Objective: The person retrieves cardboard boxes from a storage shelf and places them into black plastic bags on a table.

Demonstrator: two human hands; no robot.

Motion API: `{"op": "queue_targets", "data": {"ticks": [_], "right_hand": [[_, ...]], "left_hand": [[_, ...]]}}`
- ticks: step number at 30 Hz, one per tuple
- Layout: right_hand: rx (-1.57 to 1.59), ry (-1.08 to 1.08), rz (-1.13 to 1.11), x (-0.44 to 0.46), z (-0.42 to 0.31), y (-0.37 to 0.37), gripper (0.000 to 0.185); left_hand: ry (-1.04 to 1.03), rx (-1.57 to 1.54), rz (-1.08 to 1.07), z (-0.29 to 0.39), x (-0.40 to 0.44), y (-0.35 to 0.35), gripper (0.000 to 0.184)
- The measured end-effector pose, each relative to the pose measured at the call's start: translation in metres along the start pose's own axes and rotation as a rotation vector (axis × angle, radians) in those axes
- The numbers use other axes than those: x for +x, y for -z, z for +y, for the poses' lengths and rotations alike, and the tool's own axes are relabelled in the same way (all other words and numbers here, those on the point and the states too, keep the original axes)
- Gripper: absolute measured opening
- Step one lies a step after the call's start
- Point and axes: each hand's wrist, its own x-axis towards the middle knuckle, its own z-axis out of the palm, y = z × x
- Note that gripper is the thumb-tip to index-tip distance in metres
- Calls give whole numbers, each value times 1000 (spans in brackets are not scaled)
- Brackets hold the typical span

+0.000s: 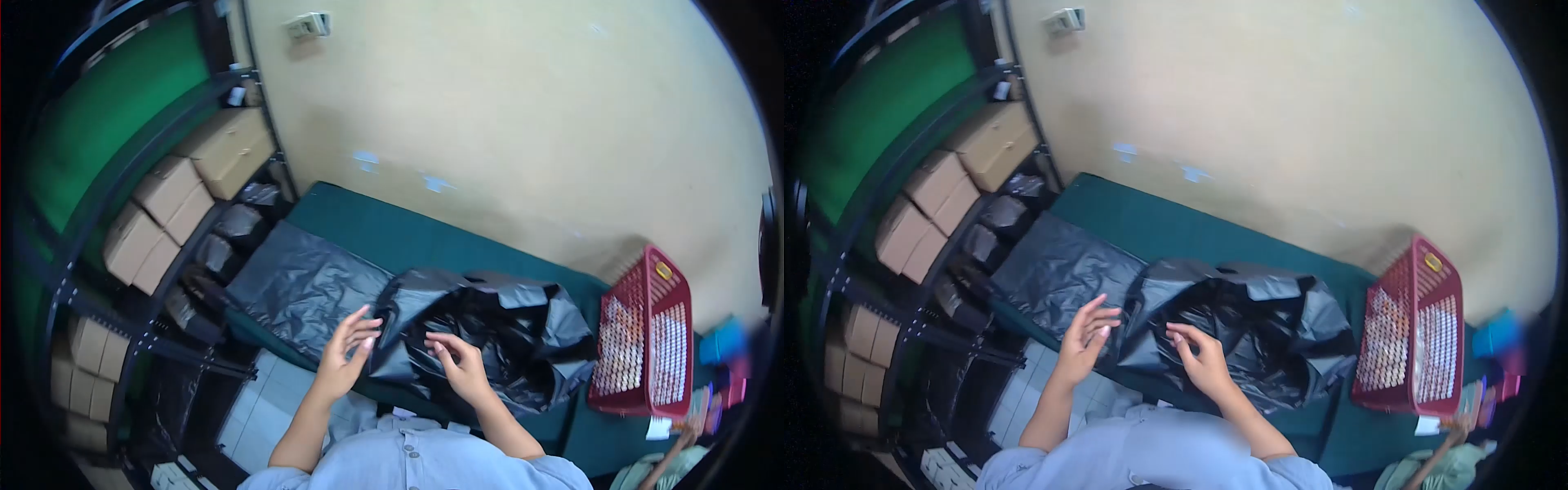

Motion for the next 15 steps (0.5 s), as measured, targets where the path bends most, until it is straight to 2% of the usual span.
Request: {"op": "queue_targets", "data": {"ticks": [3, 7, 9, 11, 12, 15], "right_hand": [[105, 100, -66, 13, -15, -43, 21], [172, 144, -380, 31, -35, -119, 20], [199, 186, -540, 37, -39, -161, 20], [318, 59, -682, 40, -38, -204, 20], [330, 71, -741, 39, -38, -223, 20], [373, 60, -833, 33, -36, -274, 20]], "left_hand": [[-40, -4, 284, -15, -44, 56, 43], [14, 2, 735, -17, -131, 113, 40], [10, 48, 903, -11, -176, 124, 39], [28, 59, 1085, -5, -218, 128, 38], [19, 77, 1144, -4, -235, 128, 38], [75, 109, 1311, -2, -278, 126, 36]]}}
